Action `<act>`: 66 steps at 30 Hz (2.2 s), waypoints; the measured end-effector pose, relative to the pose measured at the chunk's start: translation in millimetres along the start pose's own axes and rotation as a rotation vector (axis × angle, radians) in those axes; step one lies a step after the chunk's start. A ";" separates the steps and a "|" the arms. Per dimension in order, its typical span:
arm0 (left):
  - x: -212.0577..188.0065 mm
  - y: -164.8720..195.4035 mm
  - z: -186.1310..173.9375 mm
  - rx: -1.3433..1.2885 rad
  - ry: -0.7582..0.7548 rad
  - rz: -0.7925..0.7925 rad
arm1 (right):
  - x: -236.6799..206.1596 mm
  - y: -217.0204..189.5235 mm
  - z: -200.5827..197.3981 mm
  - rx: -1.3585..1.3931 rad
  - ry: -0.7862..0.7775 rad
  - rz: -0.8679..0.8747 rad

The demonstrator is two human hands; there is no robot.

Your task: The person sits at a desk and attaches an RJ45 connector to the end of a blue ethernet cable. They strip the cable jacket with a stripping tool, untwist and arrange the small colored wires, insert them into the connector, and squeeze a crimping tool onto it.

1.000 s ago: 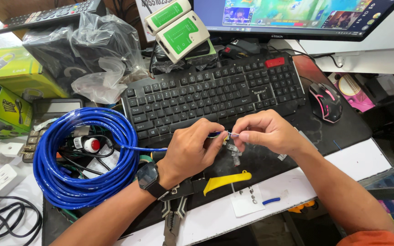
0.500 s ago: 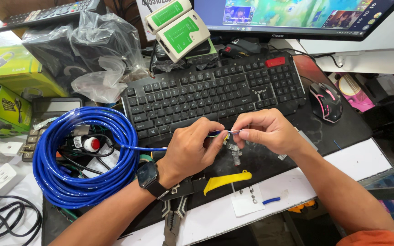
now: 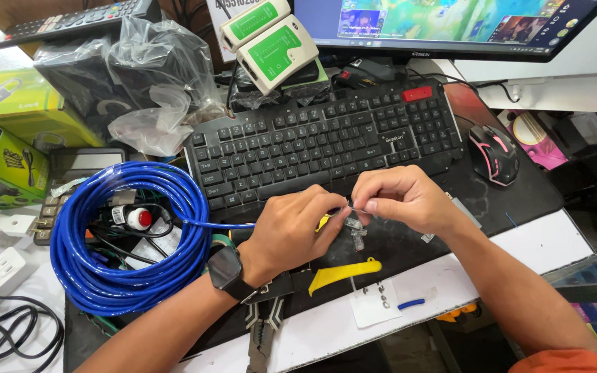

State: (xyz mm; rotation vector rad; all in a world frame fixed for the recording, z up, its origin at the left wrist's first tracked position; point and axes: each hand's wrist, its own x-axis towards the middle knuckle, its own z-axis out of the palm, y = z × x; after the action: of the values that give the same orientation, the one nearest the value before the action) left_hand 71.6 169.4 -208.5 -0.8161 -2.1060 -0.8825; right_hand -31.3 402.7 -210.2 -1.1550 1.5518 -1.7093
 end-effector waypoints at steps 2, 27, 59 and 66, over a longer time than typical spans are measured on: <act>0.6 0.8 -0.4 0.014 0.008 0.021 | 0.2 1.4 0.1 -0.008 0.006 0.058; 2.1 1.5 -2.7 -0.014 -0.007 0.027 | 1.3 6.8 -2.4 -0.037 0.000 0.231; 1.7 1.3 -3.7 -0.031 -0.005 0.018 | 0.1 3.1 -0.4 0.013 -0.057 0.171; 1.0 -0.1 -1.6 -0.005 0.008 -0.001 | 1.3 -0.1 8.6 -0.006 0.009 0.092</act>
State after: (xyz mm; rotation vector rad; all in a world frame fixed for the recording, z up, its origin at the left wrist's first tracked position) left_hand 71.5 168.5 -206.9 -0.8131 -2.0983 -0.8904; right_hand -24.5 397.4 -210.1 -1.0635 1.5913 -1.6524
